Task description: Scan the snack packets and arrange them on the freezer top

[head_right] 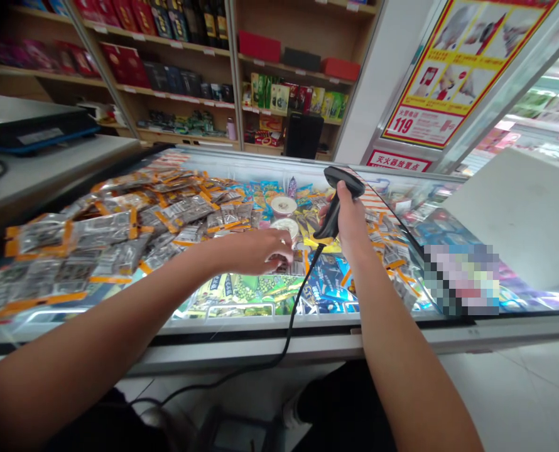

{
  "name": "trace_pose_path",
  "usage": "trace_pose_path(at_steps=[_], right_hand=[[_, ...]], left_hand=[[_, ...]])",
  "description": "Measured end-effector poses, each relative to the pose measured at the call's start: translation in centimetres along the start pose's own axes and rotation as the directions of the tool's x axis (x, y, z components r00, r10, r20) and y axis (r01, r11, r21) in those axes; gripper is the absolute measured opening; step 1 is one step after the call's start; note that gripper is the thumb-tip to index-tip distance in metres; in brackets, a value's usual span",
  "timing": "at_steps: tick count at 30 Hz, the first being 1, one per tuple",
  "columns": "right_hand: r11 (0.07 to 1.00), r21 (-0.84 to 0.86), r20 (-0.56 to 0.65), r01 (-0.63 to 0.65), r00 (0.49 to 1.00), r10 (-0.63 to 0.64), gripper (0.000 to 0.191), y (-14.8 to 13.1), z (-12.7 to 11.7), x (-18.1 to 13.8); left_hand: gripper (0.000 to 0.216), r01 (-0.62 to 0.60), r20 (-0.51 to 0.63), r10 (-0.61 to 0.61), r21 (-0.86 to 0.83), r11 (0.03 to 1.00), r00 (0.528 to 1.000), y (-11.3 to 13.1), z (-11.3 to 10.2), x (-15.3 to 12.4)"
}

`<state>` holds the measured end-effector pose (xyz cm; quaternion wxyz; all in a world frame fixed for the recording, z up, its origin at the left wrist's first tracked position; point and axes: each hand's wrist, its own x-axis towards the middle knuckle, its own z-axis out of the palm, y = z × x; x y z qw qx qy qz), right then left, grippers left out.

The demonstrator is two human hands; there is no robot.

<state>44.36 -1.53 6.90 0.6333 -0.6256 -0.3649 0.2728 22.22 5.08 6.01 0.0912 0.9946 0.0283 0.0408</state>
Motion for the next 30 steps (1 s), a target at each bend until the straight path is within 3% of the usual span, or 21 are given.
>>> trace_pose_path(at_steps=[4, 7, 12, 15, 20, 23, 30], right_hand=[[0.999, -0.025, 0.003, 0.020, 1.000, -0.020, 0.055, -0.1, 0.1, -0.2], [0.999, -0.054, 0.025, 0.011, 1.000, -0.009, 0.051, -0.1, 0.0, -0.2], [0.943, -0.290, 0.172, -0.164, 0.960, 0.220, 0.047, -0.1, -1.4, -0.5], [0.876, -0.420, 0.245, -0.238, 0.900, 0.362, 0.047, -0.3, -2.4, -0.8], [0.852, -0.482, 0.364, -0.203, 0.838, 0.406, 0.053, -0.7, -2.7, -1.5], [0.837, -0.527, 0.405, -0.147, 0.823, 0.399, 0.060, -0.9, -2.4, -1.9], [0.849, -0.511, 0.440, -0.135, 0.807, 0.393, 0.054, -0.8, -2.3, -2.2]], left_hand=[[0.046, 0.223, 0.002, -0.226, 0.154, 0.963, 0.974, -0.1, 0.9, 0.1], [0.048, 0.313, -0.082, -0.302, 0.256, 0.915, 0.950, -0.5, 1.7, 0.4], [0.052, 0.496, -0.289, -0.414, 0.339, 0.799, 0.863, -1.8, 3.1, 0.8], [0.056, 0.538, -0.343, -0.431, 0.340, 0.771, 0.834, -2.6, 3.6, 0.8], [0.061, 0.580, -0.390, -0.450, 0.339, 0.741, 0.803, -3.1, 3.8, 0.8], [0.057, 0.612, -0.399, -0.481, 0.332, 0.718, 0.781, -2.9, 3.9, 1.0], [0.057, 0.619, -0.415, -0.480, 0.330, 0.713, 0.773, -2.7, 4.0, 1.0]])
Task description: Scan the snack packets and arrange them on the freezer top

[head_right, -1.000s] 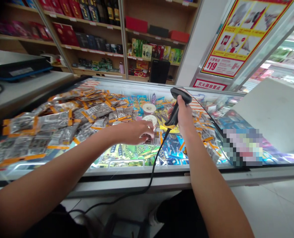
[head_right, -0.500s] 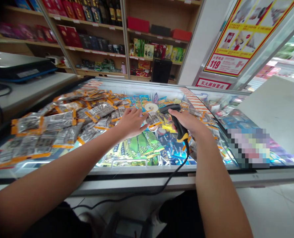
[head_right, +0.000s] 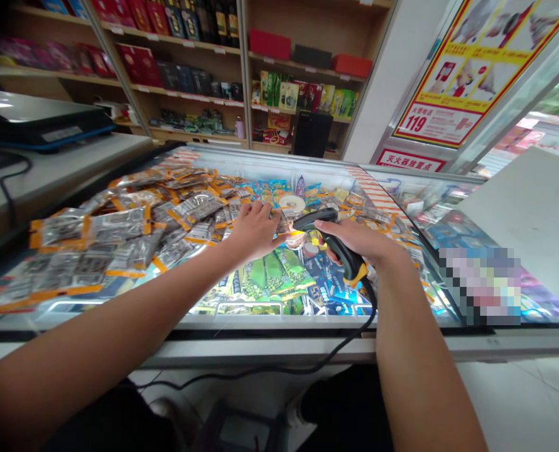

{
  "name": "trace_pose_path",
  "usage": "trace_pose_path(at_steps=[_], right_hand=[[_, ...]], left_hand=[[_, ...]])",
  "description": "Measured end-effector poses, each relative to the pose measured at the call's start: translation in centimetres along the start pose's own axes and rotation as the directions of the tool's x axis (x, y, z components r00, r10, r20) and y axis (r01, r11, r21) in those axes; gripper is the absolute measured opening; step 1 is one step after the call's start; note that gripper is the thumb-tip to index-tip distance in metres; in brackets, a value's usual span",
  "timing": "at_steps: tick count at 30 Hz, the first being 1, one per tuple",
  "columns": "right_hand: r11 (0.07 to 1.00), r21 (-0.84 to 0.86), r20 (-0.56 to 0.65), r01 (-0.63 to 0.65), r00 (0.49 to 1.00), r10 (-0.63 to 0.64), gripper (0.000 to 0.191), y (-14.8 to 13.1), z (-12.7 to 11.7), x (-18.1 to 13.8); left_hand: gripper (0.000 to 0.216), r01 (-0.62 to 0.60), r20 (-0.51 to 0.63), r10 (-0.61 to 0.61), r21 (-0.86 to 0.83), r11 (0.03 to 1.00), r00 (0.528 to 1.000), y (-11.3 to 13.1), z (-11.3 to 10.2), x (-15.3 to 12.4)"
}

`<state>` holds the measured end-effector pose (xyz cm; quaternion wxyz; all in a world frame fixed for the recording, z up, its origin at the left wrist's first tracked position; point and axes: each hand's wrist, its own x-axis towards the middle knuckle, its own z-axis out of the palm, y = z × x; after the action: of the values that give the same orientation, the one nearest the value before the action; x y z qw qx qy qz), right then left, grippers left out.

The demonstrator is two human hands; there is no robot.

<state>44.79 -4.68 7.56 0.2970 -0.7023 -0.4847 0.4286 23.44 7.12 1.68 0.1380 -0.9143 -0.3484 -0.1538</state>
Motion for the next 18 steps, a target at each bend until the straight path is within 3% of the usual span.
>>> trace_pose_path(at_steps=[10, 13, 16, 18], right_hand=[[1.000, 0.009, 0.026, 0.030, 0.999, -0.030, 0.056, 0.3, -0.5, 0.3], [0.997, 0.045, -0.147, 0.070, 0.987, -0.063, 0.052, 0.7, -0.7, 1.3], [0.987, 0.076, -0.418, 0.141, 0.903, -0.097, 0.048, 1.1, -1.0, 3.0], [0.993, 0.005, -0.511, 0.115, 0.854, -0.096, 0.049, 1.2, -1.4, 4.5]], left_hand=[[0.058, 0.008, -0.001, -0.008, 0.014, 1.000, 1.000, 0.0, 0.0, 0.1], [0.057, 0.015, 0.041, -0.017, 0.033, 0.999, 0.999, -0.1, -0.8, 0.1], [0.057, 0.020, 0.083, -0.026, 0.074, 0.997, 0.996, -0.3, -1.6, -0.1], [0.058, 0.031, 0.092, -0.040, 0.097, 0.995, 0.995, -0.4, -1.8, -0.3]])
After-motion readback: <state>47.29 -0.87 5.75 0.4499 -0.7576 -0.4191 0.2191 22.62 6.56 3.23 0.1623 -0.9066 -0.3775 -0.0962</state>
